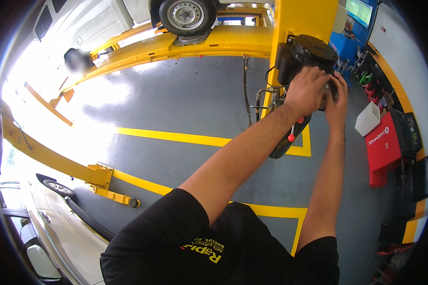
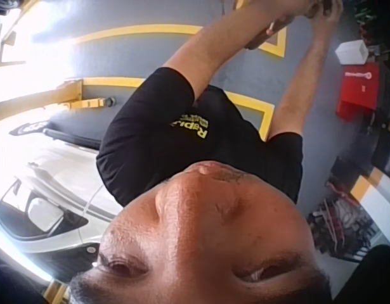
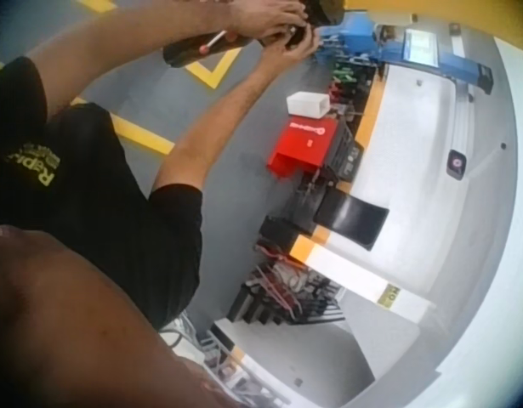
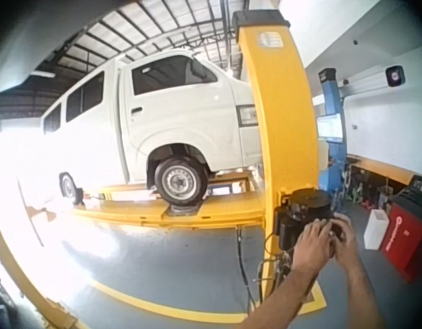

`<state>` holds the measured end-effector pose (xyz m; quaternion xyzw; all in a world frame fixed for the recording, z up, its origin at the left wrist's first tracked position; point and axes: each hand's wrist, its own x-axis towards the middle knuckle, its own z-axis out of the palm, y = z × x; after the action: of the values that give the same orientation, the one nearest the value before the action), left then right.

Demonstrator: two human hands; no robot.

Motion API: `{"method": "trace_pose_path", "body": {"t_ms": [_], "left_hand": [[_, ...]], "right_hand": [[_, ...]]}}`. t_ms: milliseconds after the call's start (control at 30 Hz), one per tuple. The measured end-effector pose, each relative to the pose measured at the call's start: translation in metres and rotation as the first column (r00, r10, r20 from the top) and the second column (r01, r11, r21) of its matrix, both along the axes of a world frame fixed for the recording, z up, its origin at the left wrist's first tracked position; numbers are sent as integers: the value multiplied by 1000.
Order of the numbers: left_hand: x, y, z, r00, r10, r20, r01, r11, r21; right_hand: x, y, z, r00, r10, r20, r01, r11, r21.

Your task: The person operates a control panel to lower a vehicle lift, picks up an alignment clamp from a tool stand, and mounts the clamp onto the front-left wheel of a vehicle.

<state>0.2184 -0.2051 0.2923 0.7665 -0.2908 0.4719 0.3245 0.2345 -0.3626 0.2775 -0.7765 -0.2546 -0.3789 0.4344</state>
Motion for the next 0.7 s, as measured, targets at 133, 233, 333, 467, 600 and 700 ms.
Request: {"method": "trace_pose_path", "body": {"t_ms": [133, 233, 333, 467, 600, 700], "left_hand": [[1, 2, -1, 1000, 2, -16, -2, 1000, 8], [0, 2, 0, 1000, 1, -26, -1, 1000, 13], [1, 2, 1, 1000, -2, -24, 2, 1000, 7], [2, 2, 1, 1000, -10, -29, 9, 1000, -4], [2, 3, 1, 1000, -6, -22, 6, 1000, -1], [2, 4, 2, 1000, -3, -25, 4, 1000, 5]], "right_hand": [[-2, 4, 2, 1000, 1, -26, 0, 1000, 10], [-1, 4, 2, 1000, 16, -23, -16, 1000, 15], [1, 4, 0, 998, 49, -25, -47, 997, 53], [0, 6, 1, 998, 53, -44, -51, 997, 58], [1, 5, 1, 998, 58, -40, -56, 997, 55], [1, 6, 2, 998, 51, -36, -49, 998, 49]]}}
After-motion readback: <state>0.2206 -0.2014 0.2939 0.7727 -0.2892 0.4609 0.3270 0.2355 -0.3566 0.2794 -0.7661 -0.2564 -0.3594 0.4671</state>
